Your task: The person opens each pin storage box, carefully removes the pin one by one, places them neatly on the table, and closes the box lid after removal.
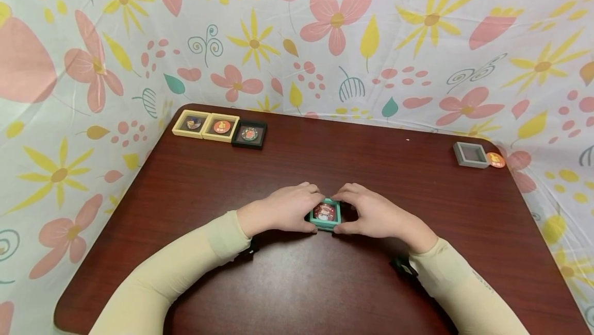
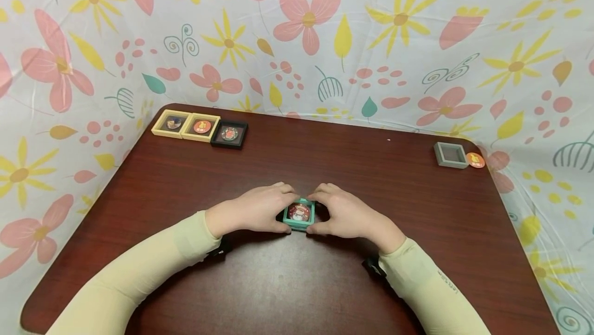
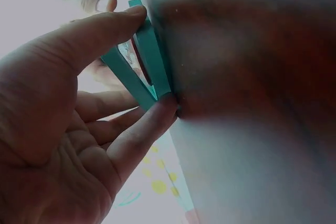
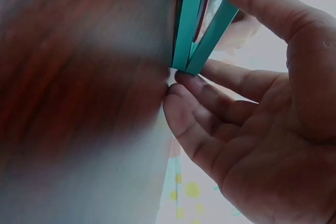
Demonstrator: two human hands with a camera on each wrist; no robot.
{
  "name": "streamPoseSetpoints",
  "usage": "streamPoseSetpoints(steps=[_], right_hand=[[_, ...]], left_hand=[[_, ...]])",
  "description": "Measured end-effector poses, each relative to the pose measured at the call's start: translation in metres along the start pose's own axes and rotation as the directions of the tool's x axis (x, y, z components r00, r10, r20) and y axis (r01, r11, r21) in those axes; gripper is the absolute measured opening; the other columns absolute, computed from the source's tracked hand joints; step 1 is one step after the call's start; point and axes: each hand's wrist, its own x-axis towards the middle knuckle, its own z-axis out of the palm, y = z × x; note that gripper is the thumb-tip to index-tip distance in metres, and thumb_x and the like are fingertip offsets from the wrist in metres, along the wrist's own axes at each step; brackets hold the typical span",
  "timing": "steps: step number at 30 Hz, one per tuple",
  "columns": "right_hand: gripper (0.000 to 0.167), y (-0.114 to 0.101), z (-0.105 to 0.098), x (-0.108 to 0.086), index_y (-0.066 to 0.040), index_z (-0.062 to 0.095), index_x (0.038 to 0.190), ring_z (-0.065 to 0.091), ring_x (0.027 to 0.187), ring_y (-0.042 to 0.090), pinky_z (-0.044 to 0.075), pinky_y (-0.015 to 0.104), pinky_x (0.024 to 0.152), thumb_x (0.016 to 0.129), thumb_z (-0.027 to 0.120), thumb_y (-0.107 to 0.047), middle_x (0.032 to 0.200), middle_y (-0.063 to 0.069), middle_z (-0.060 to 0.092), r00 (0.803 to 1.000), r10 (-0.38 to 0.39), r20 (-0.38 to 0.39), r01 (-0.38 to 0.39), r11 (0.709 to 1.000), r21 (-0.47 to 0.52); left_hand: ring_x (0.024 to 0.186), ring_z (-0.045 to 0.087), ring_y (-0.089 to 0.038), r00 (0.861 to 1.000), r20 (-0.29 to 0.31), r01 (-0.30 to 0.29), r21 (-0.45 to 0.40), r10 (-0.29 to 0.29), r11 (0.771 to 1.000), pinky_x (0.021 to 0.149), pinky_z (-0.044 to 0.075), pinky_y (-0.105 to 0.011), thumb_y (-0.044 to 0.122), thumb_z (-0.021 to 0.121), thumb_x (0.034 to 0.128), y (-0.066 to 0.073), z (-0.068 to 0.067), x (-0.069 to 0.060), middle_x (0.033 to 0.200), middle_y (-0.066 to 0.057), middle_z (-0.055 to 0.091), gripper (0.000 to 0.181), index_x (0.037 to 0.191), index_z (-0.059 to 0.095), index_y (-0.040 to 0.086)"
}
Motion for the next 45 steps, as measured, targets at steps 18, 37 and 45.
streamPoseSetpoints(steps=[18, 37, 45], right_hand=[[0.034, 0.028, -0.005, 0.0, -0.014, 0.08, 0.131, 0.07, 0.089, 0.013, 0.06, 0.032, 0.077, 0.102, 0.084, -0.033, 0.119, -0.01, 0.072, 0.999, -0.02, -0.037, 0.028, 0.972, 0.232], [0.024, 0.033, -0.007, 0.002, -0.02, 0.084, 0.114, 0.066, 0.099, 0.013, 0.053, 0.034, 0.086, 0.113, 0.067, -0.037, 0.112, -0.013, 0.074, 0.993, 0.111, -0.049, -0.096, 0.966, 0.238], [0.031, 0.032, -0.006, 0.004, -0.018, 0.081, 0.107, 0.061, 0.075, 0.014, 0.049, 0.032, 0.071, 0.114, 0.064, -0.042, 0.09, -0.003, 0.068, 0.981, 0.188, -0.04, -0.171, 0.95, 0.26]], left_hand=[[0.135, 0.062, -0.024, 1.0, -0.004, 0.03, -0.007, -0.03, 1.0, 0.11, 0.054, -0.04, 0.05, 0.094, 0.09, -0.004, 0.0, -0.003, 0.147, -0.01, 0.067, 0.094, 0.162, 0.054, 0.004], [0.132, 0.063, -0.027, 0.999, -0.019, 0.038, -0.09, -0.04, 0.995, 0.107, 0.055, -0.041, 0.047, 0.1, 0.0837, -0.008, 0.001, -0.004, 0.144, -0.01, 0.069, 0.128, 0.177, 0.022, 0.008], [0.139, 0.061, -0.031, 0.998, -0.022, 0.054, -0.1, -0.056, 0.994, 0.112, 0.053, -0.043, 0.049, 0.1, 0.0823, -0.009, 0.002, -0.004, 0.15, -0.013, 0.066, 0.136, 0.179, 0.014, 0.01]])
